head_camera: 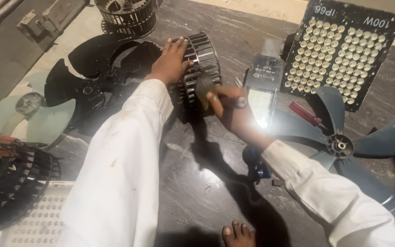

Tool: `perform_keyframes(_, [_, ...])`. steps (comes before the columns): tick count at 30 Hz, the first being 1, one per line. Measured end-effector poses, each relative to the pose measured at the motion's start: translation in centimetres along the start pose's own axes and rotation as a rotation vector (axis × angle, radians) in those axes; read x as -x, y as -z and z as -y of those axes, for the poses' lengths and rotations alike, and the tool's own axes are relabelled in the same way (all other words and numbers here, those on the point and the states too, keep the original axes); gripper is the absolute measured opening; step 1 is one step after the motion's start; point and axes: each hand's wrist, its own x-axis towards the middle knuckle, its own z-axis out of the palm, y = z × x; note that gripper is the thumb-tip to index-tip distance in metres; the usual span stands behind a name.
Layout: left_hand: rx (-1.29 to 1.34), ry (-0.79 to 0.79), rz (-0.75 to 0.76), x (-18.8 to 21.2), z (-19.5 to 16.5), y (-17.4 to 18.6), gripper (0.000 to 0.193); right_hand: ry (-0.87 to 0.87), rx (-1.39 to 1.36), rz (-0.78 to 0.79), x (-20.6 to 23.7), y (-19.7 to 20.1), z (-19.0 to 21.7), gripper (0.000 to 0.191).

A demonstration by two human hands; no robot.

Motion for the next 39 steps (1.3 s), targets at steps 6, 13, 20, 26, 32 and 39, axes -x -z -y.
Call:
perform_keyframes(6, [-0.022,0.042,0.023,0.1,-0.4,-0.1,0.076,0.016,-0.165,-0.145,3.1,-0.2,1.3,0.026])
perform_keyframes(13, [0.0,0.002,-0.011,-0.7,0.8,-0.7,0.075,0.343,-0.194,-0.24,1.1,-2.2,-2.3,0.017])
perform_keyframes(20, [0.026,0.031,0.032,-0.7,0.2,-0.2,0.075,0.06,-0.104,0.114,6.0,-4.6,-4.0,0.022])
perform_keyframes(26, [0.034,0.022,0.044,-1.1,0.8,0.3,0.074,-0.053,-0.368,-0.098,1.7,-2.1,-2.6,0.026])
perform_keyframes(32, [0.06,0.02,0.033,-1.6,0.9,-0.3,0.069,0.072,-0.263,0.056,5.8,-4.4,-2.5,0.024])
perform_keyframes(39, [0.055,-0.02,0.008,-1.9,1.6,-1.0,0.071,0.25,-0.108,-0.207,3.0,-0.6,-2.6,0.019])
